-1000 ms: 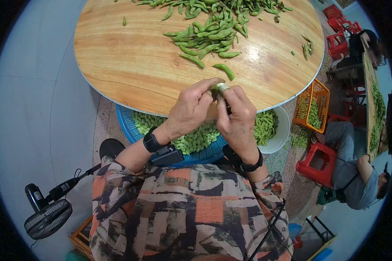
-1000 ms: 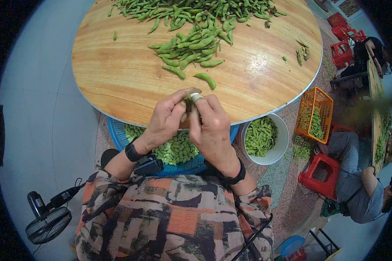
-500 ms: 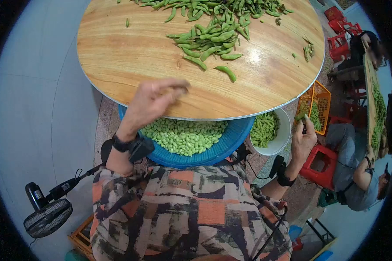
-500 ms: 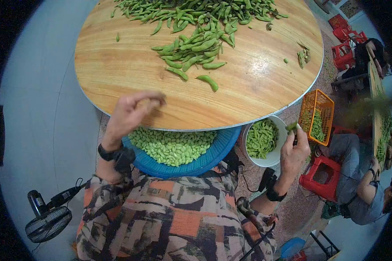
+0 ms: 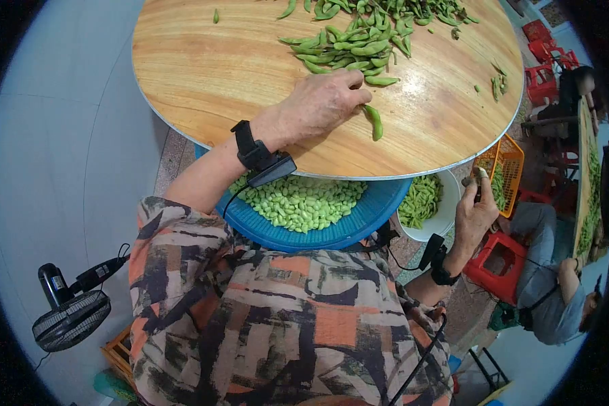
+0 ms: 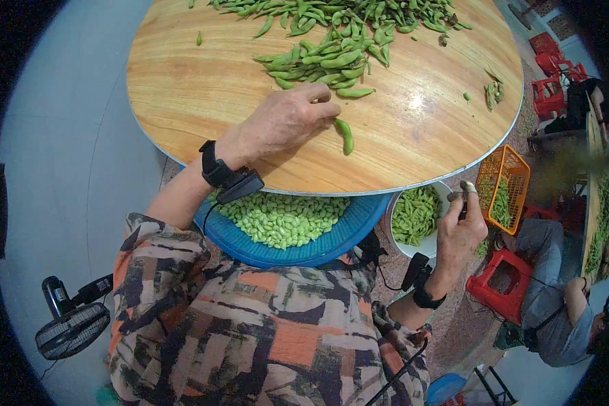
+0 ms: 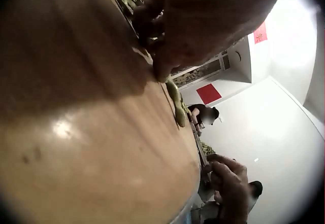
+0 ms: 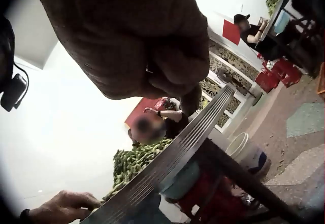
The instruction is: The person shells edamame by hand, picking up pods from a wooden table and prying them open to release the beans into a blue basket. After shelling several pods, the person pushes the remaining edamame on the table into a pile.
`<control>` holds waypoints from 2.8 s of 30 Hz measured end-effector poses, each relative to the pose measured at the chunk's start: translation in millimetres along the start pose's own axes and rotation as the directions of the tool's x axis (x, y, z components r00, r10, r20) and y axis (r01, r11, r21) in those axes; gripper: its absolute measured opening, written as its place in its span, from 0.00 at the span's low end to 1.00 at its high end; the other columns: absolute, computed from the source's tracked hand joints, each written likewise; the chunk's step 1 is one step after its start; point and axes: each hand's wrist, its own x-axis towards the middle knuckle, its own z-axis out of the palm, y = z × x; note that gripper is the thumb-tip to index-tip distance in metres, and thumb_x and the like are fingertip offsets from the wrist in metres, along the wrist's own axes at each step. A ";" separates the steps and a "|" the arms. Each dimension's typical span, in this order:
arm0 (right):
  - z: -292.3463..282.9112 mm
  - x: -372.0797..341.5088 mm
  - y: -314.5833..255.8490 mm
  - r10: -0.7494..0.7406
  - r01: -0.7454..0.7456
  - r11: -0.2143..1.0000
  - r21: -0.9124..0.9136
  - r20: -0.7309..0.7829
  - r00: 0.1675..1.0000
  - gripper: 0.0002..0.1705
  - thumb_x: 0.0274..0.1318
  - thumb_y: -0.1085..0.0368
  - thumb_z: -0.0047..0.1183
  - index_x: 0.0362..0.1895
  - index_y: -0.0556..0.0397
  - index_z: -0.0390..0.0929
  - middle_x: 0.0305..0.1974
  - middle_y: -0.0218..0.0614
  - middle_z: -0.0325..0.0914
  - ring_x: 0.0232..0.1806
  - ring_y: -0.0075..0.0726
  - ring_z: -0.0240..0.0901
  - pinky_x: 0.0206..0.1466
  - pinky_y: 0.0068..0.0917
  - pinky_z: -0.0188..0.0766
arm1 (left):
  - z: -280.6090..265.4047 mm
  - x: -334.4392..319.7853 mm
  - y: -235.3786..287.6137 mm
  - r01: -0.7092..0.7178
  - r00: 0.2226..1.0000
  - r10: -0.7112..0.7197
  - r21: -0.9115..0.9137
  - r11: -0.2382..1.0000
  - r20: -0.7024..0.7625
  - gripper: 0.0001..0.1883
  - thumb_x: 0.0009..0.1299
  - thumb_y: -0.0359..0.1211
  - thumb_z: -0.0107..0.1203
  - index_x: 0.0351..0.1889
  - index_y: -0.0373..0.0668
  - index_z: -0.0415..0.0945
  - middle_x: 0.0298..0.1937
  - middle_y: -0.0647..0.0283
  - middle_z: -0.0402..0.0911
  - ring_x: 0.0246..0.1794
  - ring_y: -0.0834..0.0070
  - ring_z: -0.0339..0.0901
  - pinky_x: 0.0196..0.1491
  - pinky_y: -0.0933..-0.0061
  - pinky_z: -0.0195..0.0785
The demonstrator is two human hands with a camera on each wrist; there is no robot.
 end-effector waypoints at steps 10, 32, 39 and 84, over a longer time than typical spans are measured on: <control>8.0 -5.5 -27.6 -0.095 0.092 0.988 0.128 0.017 0.995 0.14 0.62 0.75 0.51 0.51 0.59 0.82 0.36 0.44 0.85 0.35 0.27 0.82 0.38 0.27 0.76 | -64.3 -77.1 48.9 0.155 0.958 0.011 -0.550 0.821 0.286 0.05 0.62 0.27 0.58 0.35 0.38 0.78 0.30 0.56 0.74 0.35 0.57 0.78 0.37 0.59 0.72; 13.7 -14.1 -13.5 -0.107 0.099 0.991 0.087 0.100 0.989 0.14 0.62 0.74 0.51 0.51 0.61 0.81 0.36 0.45 0.85 0.38 0.30 0.83 0.42 0.29 0.77 | -5.3 -165.9 54.5 0.116 0.859 -0.074 -0.052 0.992 0.506 0.10 0.62 0.27 0.58 0.42 0.37 0.78 0.35 0.58 0.79 0.32 0.58 0.80 0.31 0.60 0.74; 13.9 -13.5 -12.0 -0.102 0.094 0.992 0.087 0.096 0.990 0.14 0.62 0.75 0.50 0.51 0.61 0.81 0.36 0.44 0.86 0.38 0.30 0.83 0.42 0.28 0.77 | -19.7 -166.8 53.9 0.268 0.959 -0.228 -0.280 0.922 0.168 0.07 0.60 0.25 0.59 0.36 0.38 0.79 0.30 0.58 0.77 0.26 0.64 0.77 0.30 0.65 0.72; 46.6 9.7 38.0 0.250 -0.181 0.894 0.410 -0.122 0.961 0.15 0.67 0.68 0.49 0.53 0.59 0.80 0.32 0.29 0.81 0.27 0.16 0.68 0.28 0.18 0.63 | 2.8 -1.6 29.9 0.030 0.989 -0.051 -0.151 0.988 -0.137 0.09 0.64 0.27 0.59 0.42 0.43 0.78 0.46 0.57 0.79 0.41 0.59 0.80 0.42 0.62 0.76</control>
